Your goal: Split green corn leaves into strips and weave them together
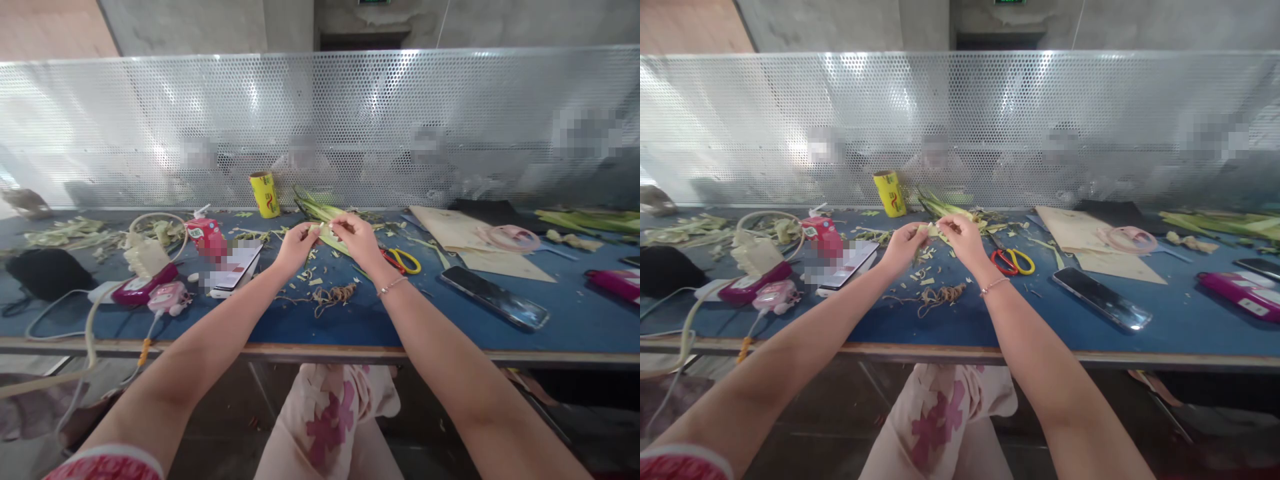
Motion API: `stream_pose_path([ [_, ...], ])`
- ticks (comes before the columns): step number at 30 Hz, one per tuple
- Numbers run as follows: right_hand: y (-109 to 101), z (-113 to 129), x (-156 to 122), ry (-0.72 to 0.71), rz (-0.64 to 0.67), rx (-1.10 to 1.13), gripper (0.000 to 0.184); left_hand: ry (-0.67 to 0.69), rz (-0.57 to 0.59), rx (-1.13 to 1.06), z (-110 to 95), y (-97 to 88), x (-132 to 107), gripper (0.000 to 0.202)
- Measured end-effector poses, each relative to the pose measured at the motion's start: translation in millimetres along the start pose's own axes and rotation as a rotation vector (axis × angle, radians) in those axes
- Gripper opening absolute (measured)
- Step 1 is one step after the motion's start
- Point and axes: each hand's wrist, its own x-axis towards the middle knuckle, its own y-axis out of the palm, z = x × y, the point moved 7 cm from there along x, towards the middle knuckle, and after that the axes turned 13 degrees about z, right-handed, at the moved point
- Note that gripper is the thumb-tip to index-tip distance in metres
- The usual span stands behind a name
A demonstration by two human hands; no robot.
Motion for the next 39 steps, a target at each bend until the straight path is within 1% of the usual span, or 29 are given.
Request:
stream_pose_path([
  [4, -2.0, 14.4, -2.8, -0.092, -0.010, -0.144, 0.017, -0.024, 0.020, 0.024, 3.5, 0.6, 0.6, 0.017],
  [9, -1.9, 14.6, -2.5, -0.097, -0.002, -0.137, 0.018, -0.027, 0.082, -0.114, 9.0, 5.8, 0.8, 0.021],
  [11, 0.3, 15.6, -2.5, -0.098, 0.022, -0.130, 0.019, -0.034, 0.103, -0.152, 10.7, 7.3, 1.3, 0.020],
  [14, 7.5, 19.0, -3.0, -0.104, 0.107, -0.129, 0.022, -0.063, 0.132, -0.157, 12.9, 9.4, 2.0, 0.018],
  [16, 11.2, 20.6, -3.6, -0.117, 0.147, -0.131, 0.022, -0.082, 0.145, -0.117, 13.3, 10.3, 1.7, 0.019],
  [18, 12.2, 19.6, -3.6, -0.122, 0.157, -0.139, 0.020, -0.091, 0.157, -0.049, 12.2, 11.1, 0.7, 0.020],
  [23, 10.5, 10.2, -0.6, -0.119, 0.150, -0.165, 0.014, -0.083, 0.158, 0.155, 6.3, 11.6, -1.9, 0.016],
  [26, 9.6, 5.0, 0.9, -0.101, 0.131, -0.170, 0.011, -0.075, 0.123, 0.189, 5.5, 9.4, -1.7, 0.024],
  [29, 10.6, 0.7, 1.2, -0.067, 0.131, -0.137, 0.012, -0.077, 0.096, 0.167, 7.5, 6.6, -0.4, 0.030],
  [33, 11.8, -4.7, 0.5, 0.011, 0.147, -0.046, 0.018, -0.027, 0.085, 0.106, 5.9, 5.2, 1.2, 0.027],
  [36, 11.4, -10.0, 0.6, 0.057, 0.151, 0.002, 0.022, -0.012, 0.075, -0.021, 6.1, 5.0, 1.7, 0.025],
  [39, 6.6, -22.9, 2.7, 0.108, 0.090, 0.014, 0.027, -0.054, 0.043, -0.206, 12.6, 2.9, 3.3, 0.024],
])
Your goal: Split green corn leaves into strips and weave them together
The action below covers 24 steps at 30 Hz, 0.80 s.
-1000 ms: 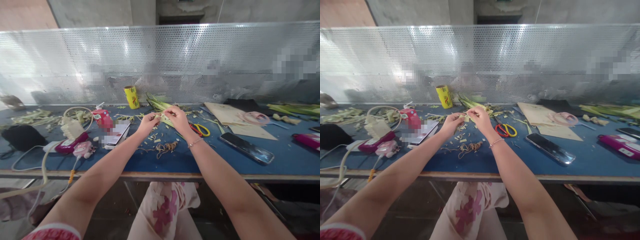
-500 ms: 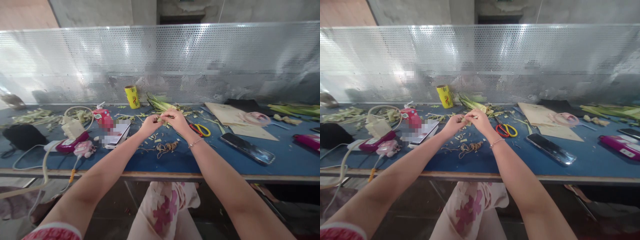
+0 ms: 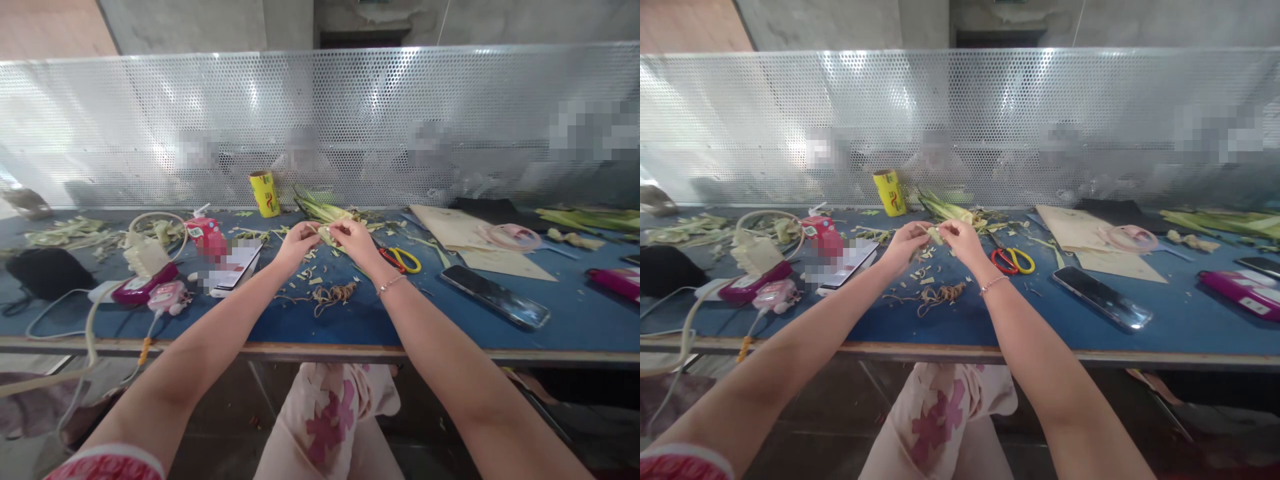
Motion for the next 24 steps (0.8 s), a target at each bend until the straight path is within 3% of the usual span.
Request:
stream_pose_path([
  [6, -14.0, -32.5, 5.2, 0.141, -0.182, 0.108, 0.037, -0.137, -0.073, -0.190, 18.2, -11.4, 5.1, 0.017],
  [15, 11.3, -18.9, -0.8, 0.165, 0.084, -0.065, 0.025, -0.272, -0.057, -0.188, 27.7, -10.7, 1.8, 0.012],
  [19, 18.0, -8.5, -1.8, 0.080, 0.139, -0.150, 0.011, -0.282, -0.042, -0.095, 31.6, -8.7, 1.9, 0.017],
  [24, 17.8, -5.0, -1.7, 0.041, 0.161, -0.236, 0.009, -0.270, -0.043, 0.012, 32.8, -12.8, 3.7, 0.023],
])
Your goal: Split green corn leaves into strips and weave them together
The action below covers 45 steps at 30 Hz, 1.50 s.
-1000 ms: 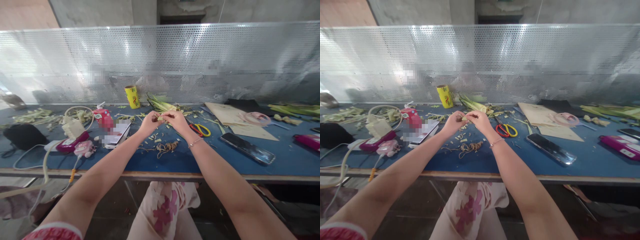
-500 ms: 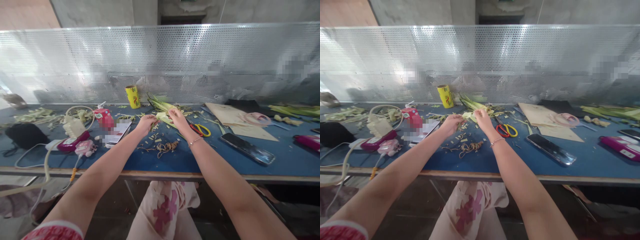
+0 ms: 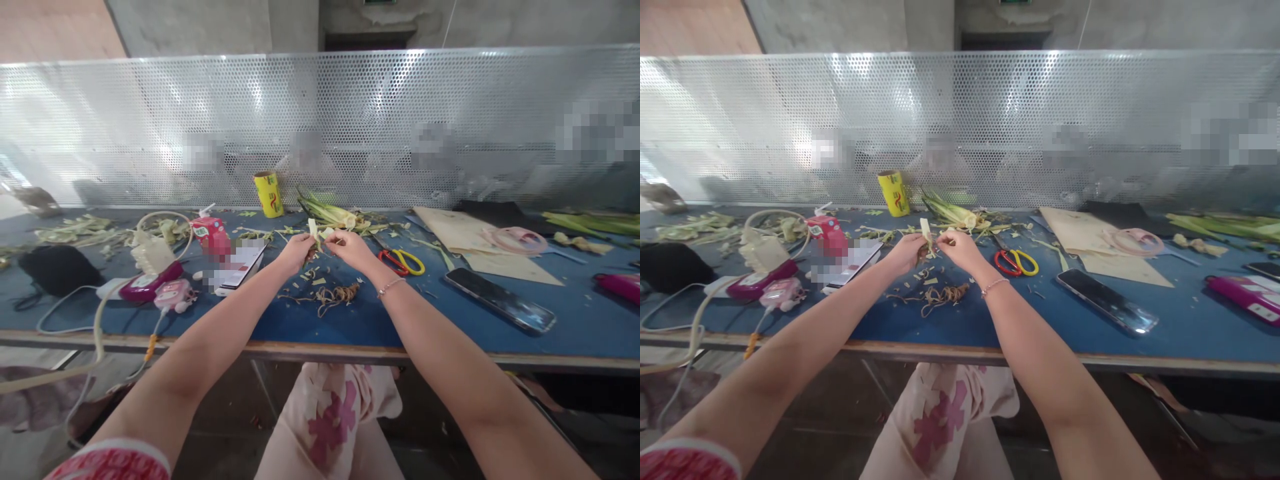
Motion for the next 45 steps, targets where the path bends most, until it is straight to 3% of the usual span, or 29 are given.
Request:
stream_pose_path([
  [3, -13.8, -10.2, -1.0, 0.082, -0.119, -0.129, 0.009, -0.051, -0.095, 0.093, -0.3, -14.9, -0.8, 0.026],
  [6, -24.7, -26.9, -0.7, 0.178, -0.168, -0.265, 0.013, -0.136, -0.147, 0.389, -4.3, -28.4, -3.0, 0.042],
  [10, -26.6, -49.1, -1.9, 0.342, -0.100, -0.528, 0.022, -0.182, -0.195, 0.940, -15.2, -33.8, -6.3, 0.048],
  [13, -22.6, -60.8, -6.8, 0.471, -0.009, -0.652, 0.031, -0.198, -0.147, 1.121, -14.4, -29.5, -6.5, 0.041],
  [16, -22.0, -67.1, -11.3, 0.540, 0.039, -0.659, 0.036, -0.175, -0.134, 1.172, -13.7, -29.6, -6.2, 0.031],
  [19, -26.0, -67.5, -9.9, 0.482, 0.032, -0.635, 0.037, -0.135, -0.160, 1.163, -13.8, -34.9, -5.6, 0.021],
  [25, -34.9, -65.6, -6.7, 0.351, -0.031, -0.549, 0.034, -0.166, -0.171, 1.027, 1.3, -48.8, 1.3, 0.037],
  [30, -42.9, -56.7, -7.3, 0.312, -0.132, -0.511, 0.034, -0.188, -0.294, 1.000, 4.2, -62.9, 4.9, 0.044],
  [32, -46.3, -53.2, -6.7, 0.311, -0.184, -0.486, 0.035, -0.206, -0.275, 1.018, 5.3, -60.1, 5.8, 0.038],
  [34, -45.4, -52.5, -4.8, 0.319, -0.186, -0.441, 0.036, -0.201, -0.182, 1.066, 7.3, -47.9, 7.1, 0.030],
  [38, -29.9, -59.9, -1.6, 0.373, 0.023, -0.470, 0.035, -0.187, 0.003, 1.207, 12.8, -18.7, 6.1, 0.029],
  [41, -23.0, -66.2, -4.4, 0.391, 0.149, -0.514, 0.044, -0.214, 0.017, 1.232, 13.0, -14.5, 3.9, 0.030],
  [45, -35.1, -67.9, -8.5, 0.380, 0.076, -0.453, 0.045, -0.177, -0.029, 1.140, 4.0, -23.6, 2.8, 0.037],
])
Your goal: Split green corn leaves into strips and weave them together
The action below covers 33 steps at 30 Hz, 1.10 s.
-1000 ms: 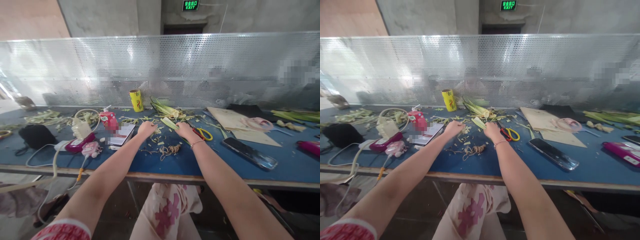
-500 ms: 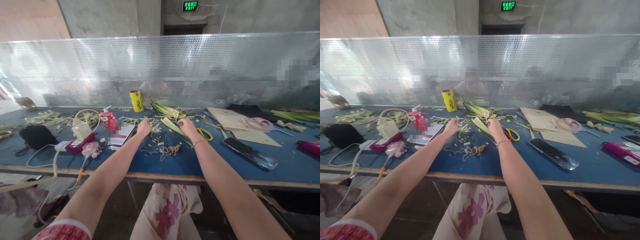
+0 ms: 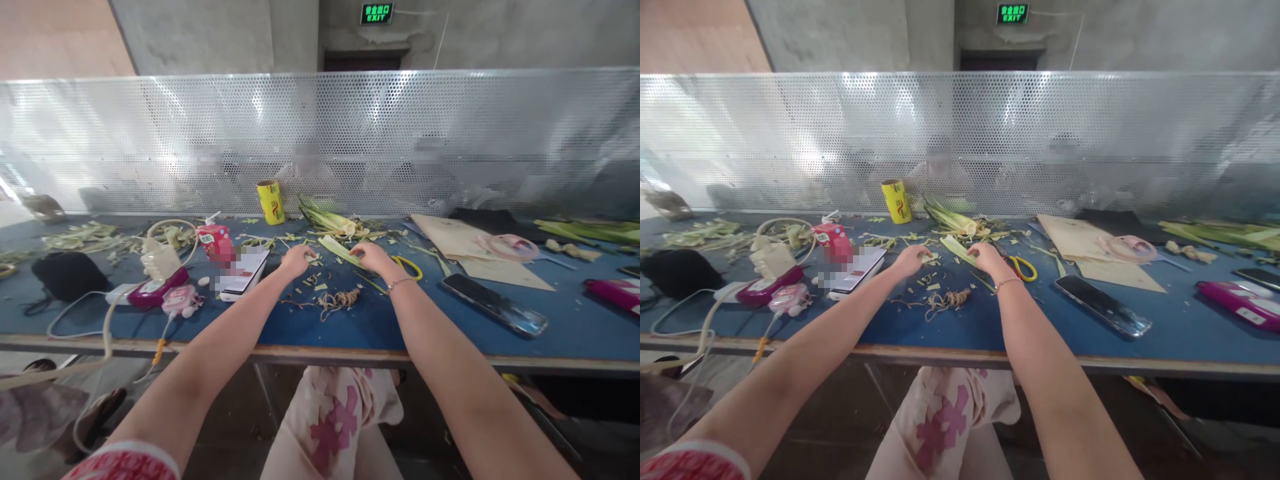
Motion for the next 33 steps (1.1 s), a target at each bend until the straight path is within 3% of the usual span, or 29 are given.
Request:
stream_pose_path([
  [8, -40.9, -24.5, -11.3, 0.053, -0.429, 0.219, 0.032, 0.074, -0.199, -0.290, 11.7, -15.1, 6.0, 0.040],
  [14, -56.3, -17.3, -25.3, -0.058, -0.671, 0.286, 0.022, 0.075, -0.507, -0.649, 27.0, -37.6, -3.9, 0.033],
  [18, -64.7, -25.2, -33.1, -0.038, -0.828, 0.394, 0.019, 0.095, -0.655, -0.726, 28.3, -48.9, -16.8, 0.029],
  [21, -63.1, -36.9, -29.8, 0.008, -0.857, 0.479, 0.019, 0.126, -0.639, -0.656, 21.3, -48.5, -18.7, 0.027],
  [25, -57.3, -43.1, -22.3, 0.061, -0.780, 0.513, 0.023, 0.188, -0.591, -0.556, 8.5, -43.9, -19.5, 0.026],
  [29, -61.8, -33.3, -29.5, 0.013, -0.812, 0.471, 0.019, 0.236, -0.704, -0.578, 5.3, -51.6, -30.7, 0.027],
  [33, -66.5, -23.4, -41.2, 0.003, -0.892, 0.425, 0.016, 0.168, -0.767, -0.580, 11.0, -59.7, -37.8, 0.028],
])
